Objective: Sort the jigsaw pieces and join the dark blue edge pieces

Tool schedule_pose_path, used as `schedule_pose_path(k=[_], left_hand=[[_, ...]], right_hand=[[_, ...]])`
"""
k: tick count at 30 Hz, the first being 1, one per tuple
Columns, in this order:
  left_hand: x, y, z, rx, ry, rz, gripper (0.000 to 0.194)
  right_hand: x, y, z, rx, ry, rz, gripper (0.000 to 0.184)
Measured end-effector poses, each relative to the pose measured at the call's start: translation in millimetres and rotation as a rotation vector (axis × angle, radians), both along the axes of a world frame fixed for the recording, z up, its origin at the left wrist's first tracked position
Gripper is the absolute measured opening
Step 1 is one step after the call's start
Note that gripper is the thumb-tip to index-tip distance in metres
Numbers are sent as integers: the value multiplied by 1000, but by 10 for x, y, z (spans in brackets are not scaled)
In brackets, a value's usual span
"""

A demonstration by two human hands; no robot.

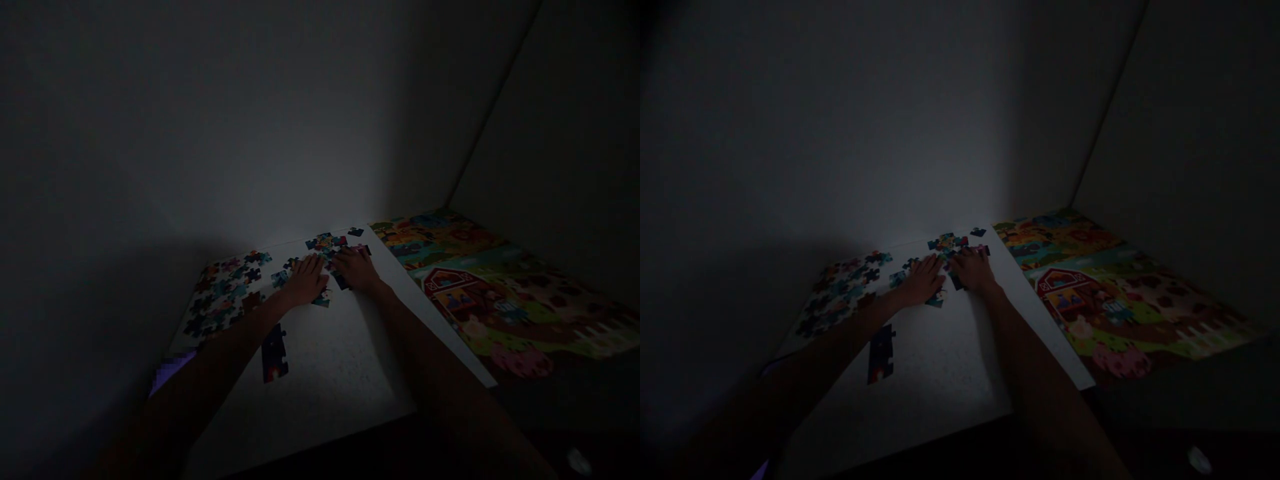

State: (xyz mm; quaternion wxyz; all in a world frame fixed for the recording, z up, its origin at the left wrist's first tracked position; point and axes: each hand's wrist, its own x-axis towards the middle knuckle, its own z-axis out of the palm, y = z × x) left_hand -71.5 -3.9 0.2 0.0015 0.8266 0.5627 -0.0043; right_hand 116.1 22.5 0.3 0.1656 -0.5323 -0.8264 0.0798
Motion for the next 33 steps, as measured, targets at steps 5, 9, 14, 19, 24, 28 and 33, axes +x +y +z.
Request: schedule_pose_path(k=[5, 9, 14, 19, 24, 28, 33], left_hand=[[170, 288, 85, 55, -32, -81, 53], [205, 693, 145, 39, -47, -72, 49], [-42, 862, 88, -7, -39, -32, 49], [-383, 572, 55, -32, -22, 40, 51], [-398, 279, 23, 13, -23, 129, 55], [-247, 259, -24, 15, -34, 86, 53], [-10, 443, -38, -15, -46, -33, 52]], right_hand=[[2, 29, 18, -29, 145, 101, 39], [-9, 46, 15, -1, 219, 111, 45], [-16, 39, -64, 39, 129, 55, 46], [-61, -9, -75, 13, 51, -108, 53], [-83, -44, -21, -34, 24, -306, 63], [-72, -39, -5, -46, 18, -170, 60], [-48, 4, -39, -48, 79, -46, 49]])
